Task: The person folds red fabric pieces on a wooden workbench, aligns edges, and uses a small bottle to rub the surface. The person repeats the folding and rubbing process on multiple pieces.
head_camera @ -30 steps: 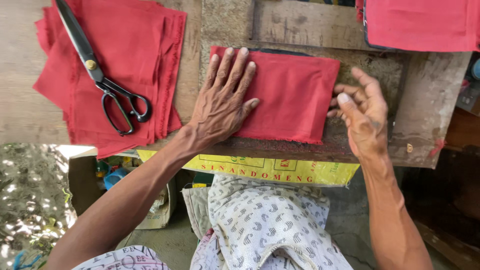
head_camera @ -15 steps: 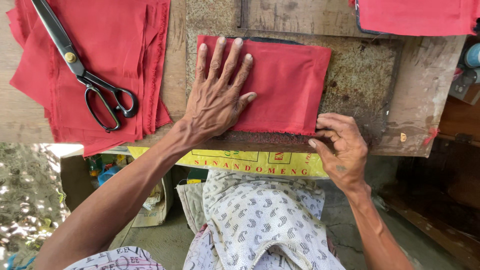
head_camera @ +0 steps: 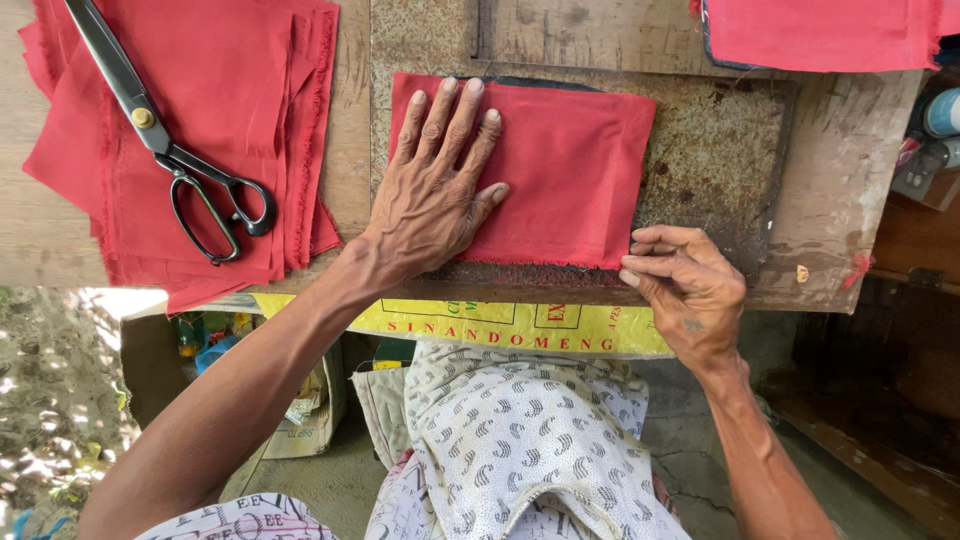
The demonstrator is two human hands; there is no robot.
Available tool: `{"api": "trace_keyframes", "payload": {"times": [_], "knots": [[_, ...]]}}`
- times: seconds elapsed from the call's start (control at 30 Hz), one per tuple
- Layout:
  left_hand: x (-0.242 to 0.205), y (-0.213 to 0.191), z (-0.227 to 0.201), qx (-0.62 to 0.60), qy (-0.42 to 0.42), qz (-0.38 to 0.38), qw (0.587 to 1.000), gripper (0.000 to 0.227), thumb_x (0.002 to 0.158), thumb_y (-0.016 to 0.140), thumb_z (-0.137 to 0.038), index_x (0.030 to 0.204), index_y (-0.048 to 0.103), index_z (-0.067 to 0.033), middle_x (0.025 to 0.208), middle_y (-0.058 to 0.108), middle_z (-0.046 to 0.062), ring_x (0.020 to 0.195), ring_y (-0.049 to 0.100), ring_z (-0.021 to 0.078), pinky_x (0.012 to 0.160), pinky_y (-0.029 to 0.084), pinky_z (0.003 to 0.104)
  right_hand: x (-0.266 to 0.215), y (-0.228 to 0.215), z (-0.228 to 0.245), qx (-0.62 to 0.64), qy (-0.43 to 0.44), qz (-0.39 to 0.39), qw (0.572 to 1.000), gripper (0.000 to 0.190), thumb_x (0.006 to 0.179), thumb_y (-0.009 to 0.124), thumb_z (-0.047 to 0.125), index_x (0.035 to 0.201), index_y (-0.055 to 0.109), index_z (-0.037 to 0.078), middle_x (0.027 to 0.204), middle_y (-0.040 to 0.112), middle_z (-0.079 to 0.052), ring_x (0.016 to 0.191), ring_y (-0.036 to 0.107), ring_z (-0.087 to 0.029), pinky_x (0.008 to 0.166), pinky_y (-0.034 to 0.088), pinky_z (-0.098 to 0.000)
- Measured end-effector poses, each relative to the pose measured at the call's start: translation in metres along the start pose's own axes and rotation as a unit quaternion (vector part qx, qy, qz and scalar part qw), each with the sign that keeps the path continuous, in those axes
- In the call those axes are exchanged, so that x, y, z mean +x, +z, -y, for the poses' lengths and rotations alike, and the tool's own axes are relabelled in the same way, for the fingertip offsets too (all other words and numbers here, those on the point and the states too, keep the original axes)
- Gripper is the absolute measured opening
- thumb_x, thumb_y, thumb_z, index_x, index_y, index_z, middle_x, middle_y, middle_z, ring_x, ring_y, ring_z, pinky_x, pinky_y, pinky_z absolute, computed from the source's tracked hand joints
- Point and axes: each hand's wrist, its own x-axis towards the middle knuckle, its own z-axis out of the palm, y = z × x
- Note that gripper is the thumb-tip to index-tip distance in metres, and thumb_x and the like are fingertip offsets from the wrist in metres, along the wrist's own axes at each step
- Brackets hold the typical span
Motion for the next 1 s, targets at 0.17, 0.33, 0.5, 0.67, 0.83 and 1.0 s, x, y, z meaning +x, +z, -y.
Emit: {"api": "trace_keyframes", "payload": {"times": [0.17, 0.33, 0.5, 0.67, 0.83, 1.0], "knots": [[-0.001, 0.001, 0.001, -0.001, 0.0, 0.0, 1.0, 0.074, 0.108, 0.052, -0.051, 0.161, 0.037, -0.0008, 0.17, 0.018, 0.022, 0.158, 0.011, 0.0383, 0.13, 0.006, 0.053, 0.01, -0.01, 0.004, 0.042, 0.092, 0.051, 0.994, 0.013, 0.09, 0.073, -0.005, 0.1, 0.076, 0.002, 0.122, 0.066, -0.01, 0.097, 0.069, -0.014, 0.078, 0.062, -0.0244], [-0.001, 0.0, 0.001, 0.008, 0.002, 0.002, 1.0, 0.073, 0.109, 0.051, -0.05, 0.161, 0.037, -0.0008, 0.17, 0.019, 0.023, 0.158, 0.011, 0.0389, 0.13, 0.006, 0.053, 0.02, -0.009, 0.016, -0.092, -0.023, 0.034, 0.995, 0.009, 0.093, 0.076, 0.0, 0.101, 0.074, 0.002, 0.115, 0.062, -0.007, 0.101, 0.064, -0.014, 0.083, 0.057, -0.0261], [-0.002, -0.001, -0.003, 0.008, 0.001, 0.006, 1.0, 0.073, 0.109, 0.05, -0.05, 0.162, 0.036, -0.0005, 0.171, 0.018, 0.023, 0.159, 0.01, 0.0385, 0.13, 0.005, 0.053, 0.034, 0.013, 0.02, -0.113, -0.099, -0.053, 0.987, 0.006, 0.106, 0.07, 0.001, 0.103, 0.065, 0.004, 0.107, 0.061, -0.002, 0.091, 0.062, -0.013, 0.077, 0.055, -0.0271], [0.002, -0.003, -0.001, 0.006, -0.007, 0.015, 1.0, 0.074, 0.107, 0.049, -0.05, 0.161, 0.036, -0.001, 0.17, 0.017, 0.022, 0.158, 0.01, 0.0381, 0.129, 0.005, 0.053, 0.014, 0.031, 0.029, 0.163, 0.073, -0.093, 0.98, 0.009, 0.107, 0.063, 0.006, 0.111, 0.056, 0.007, 0.125, 0.053, -0.009, 0.094, 0.064, -0.017, 0.082, 0.06, -0.0377], [0.001, 0.002, 0.0, -0.004, -0.004, 0.019, 1.0, 0.074, 0.108, 0.048, -0.05, 0.161, 0.036, 0.0001, 0.17, 0.016, 0.024, 0.158, 0.009, 0.039, 0.129, 0.004, 0.054, 0.007, 0.014, 0.033, 0.575, 0.215, -0.033, 0.789, 0.031, 0.099, 0.062, 0.008, 0.125, 0.047, 0.003, 0.141, 0.054, -0.024, 0.124, 0.064, -0.035, 0.11, 0.054, -0.0552], [0.01, 0.002, 0.003, 0.037, 0.082, 0.011, 0.996, 0.065, 0.112, 0.045, -0.037, 0.161, 0.037, 0.0051, 0.172, 0.019, 0.022, 0.16, 0.014, 0.0344, 0.132, 0.007, 0.049, 0.025, 0.018, 0.035, 0.474, 0.28, -0.04, 0.834, 0.059, 0.096, 0.065, 0.014, 0.142, 0.03, 0.005, 0.12, 0.064, -0.027, 0.1, 0.072, -0.032, 0.087, 0.063, -0.0509]]}}
